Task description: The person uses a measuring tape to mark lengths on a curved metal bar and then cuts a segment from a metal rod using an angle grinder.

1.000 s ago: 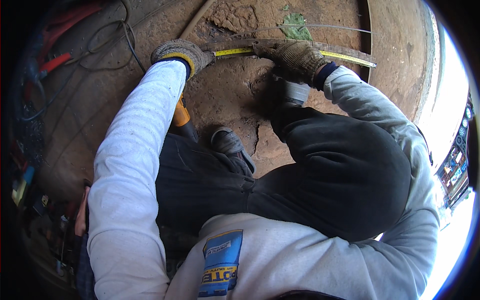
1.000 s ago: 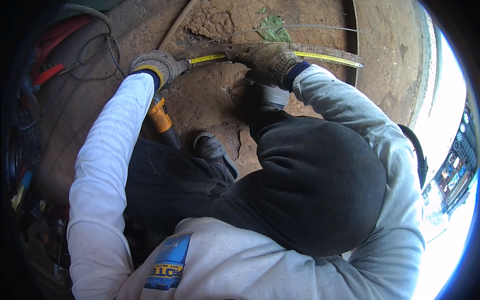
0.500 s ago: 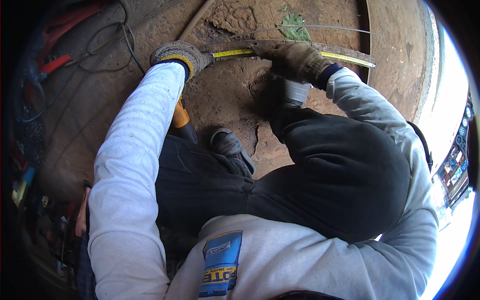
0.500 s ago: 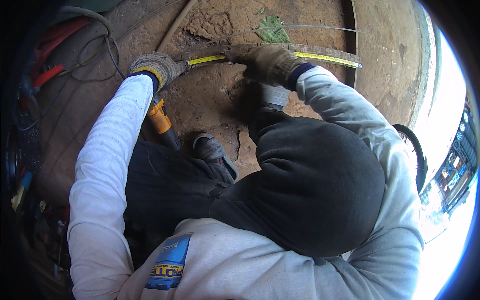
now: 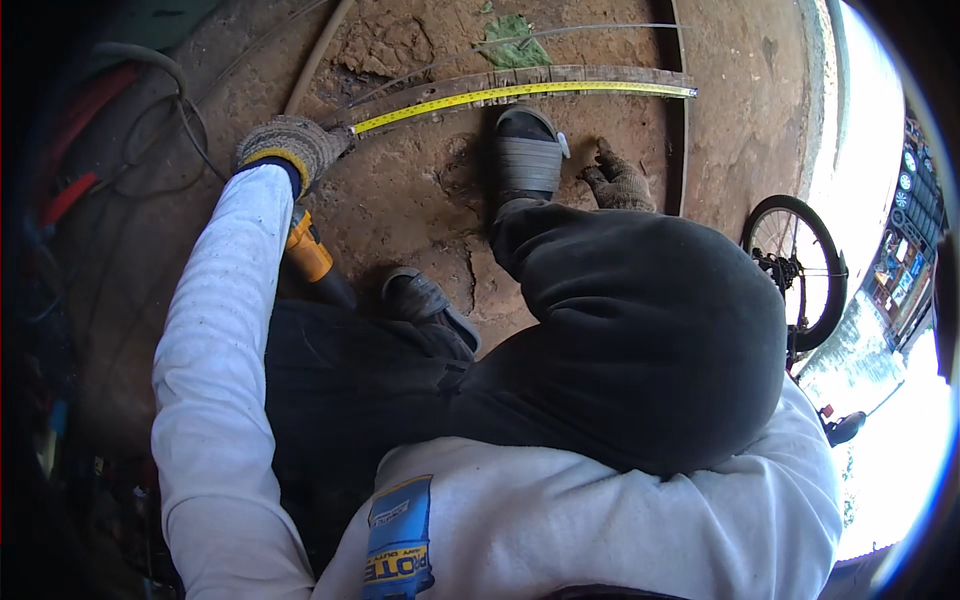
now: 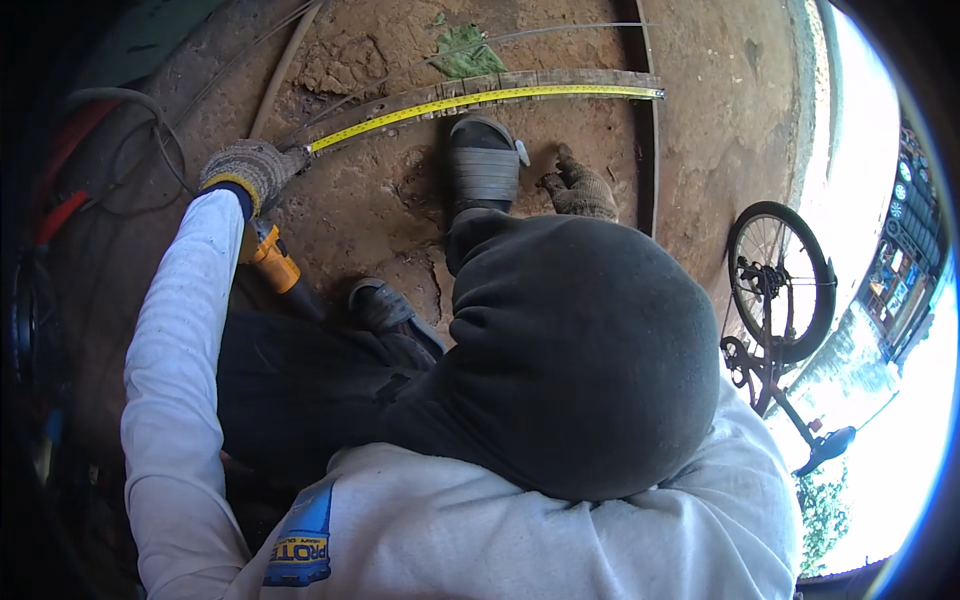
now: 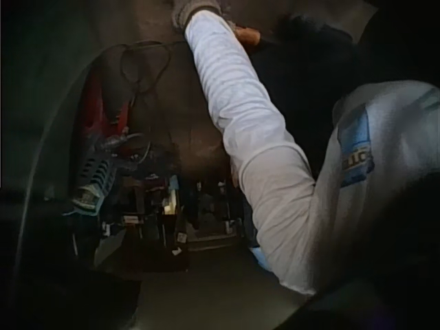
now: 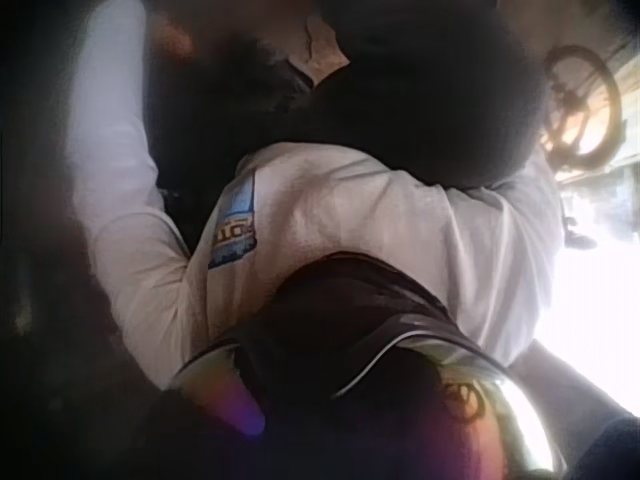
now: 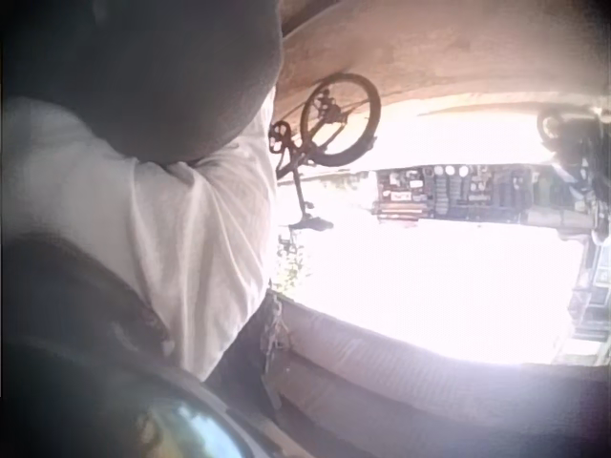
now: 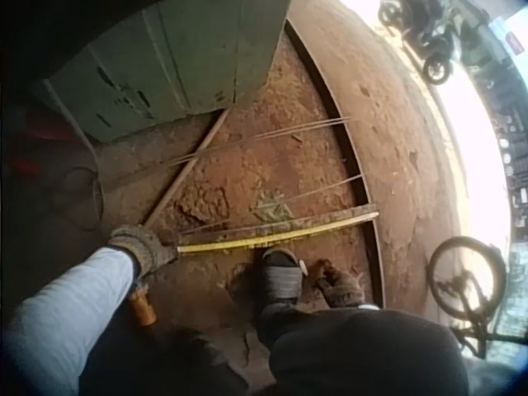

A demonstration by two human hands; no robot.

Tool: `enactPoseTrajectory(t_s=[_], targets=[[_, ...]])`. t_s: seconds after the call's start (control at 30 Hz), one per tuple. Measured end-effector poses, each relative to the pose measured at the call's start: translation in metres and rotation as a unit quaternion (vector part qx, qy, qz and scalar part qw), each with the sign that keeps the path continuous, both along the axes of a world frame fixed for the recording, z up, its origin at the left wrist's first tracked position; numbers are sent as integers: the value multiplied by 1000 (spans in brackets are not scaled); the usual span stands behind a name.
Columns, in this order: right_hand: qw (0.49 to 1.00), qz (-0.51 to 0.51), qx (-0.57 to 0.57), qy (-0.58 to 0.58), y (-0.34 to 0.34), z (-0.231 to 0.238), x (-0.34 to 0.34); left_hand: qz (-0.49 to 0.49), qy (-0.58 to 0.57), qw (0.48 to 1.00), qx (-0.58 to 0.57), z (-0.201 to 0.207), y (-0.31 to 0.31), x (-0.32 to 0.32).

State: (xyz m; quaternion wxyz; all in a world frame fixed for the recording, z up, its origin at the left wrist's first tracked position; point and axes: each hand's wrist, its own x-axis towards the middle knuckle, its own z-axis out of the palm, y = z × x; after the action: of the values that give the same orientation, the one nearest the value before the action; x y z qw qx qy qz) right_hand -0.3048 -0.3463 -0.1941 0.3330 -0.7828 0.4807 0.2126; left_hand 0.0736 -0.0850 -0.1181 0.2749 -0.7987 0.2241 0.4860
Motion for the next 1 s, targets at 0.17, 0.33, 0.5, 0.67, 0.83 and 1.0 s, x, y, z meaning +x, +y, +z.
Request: enactPoseTrajectory(t_s=[0.17,0.33,0.5,0.67,0.83,1.0], targets=[[1000,19,-13,5,4,-2,9,4,-2,1000,-13,5,-8,-3],[998,48,-32,20,11,0,28,8,42,999,-10,6,-3,1],[996,69,-45,30,12,3,38,15,48,999,-5,20,-12,-1],[994,89,-54,40,12,5,49,10,33,999,11,27,-15,-3],[991,105,-64,51,11,9,55,0,63,998,-4,27,-16,0],[989,119,-71,59,12,13,61,-1,68,998,-10,29,-15,0]])
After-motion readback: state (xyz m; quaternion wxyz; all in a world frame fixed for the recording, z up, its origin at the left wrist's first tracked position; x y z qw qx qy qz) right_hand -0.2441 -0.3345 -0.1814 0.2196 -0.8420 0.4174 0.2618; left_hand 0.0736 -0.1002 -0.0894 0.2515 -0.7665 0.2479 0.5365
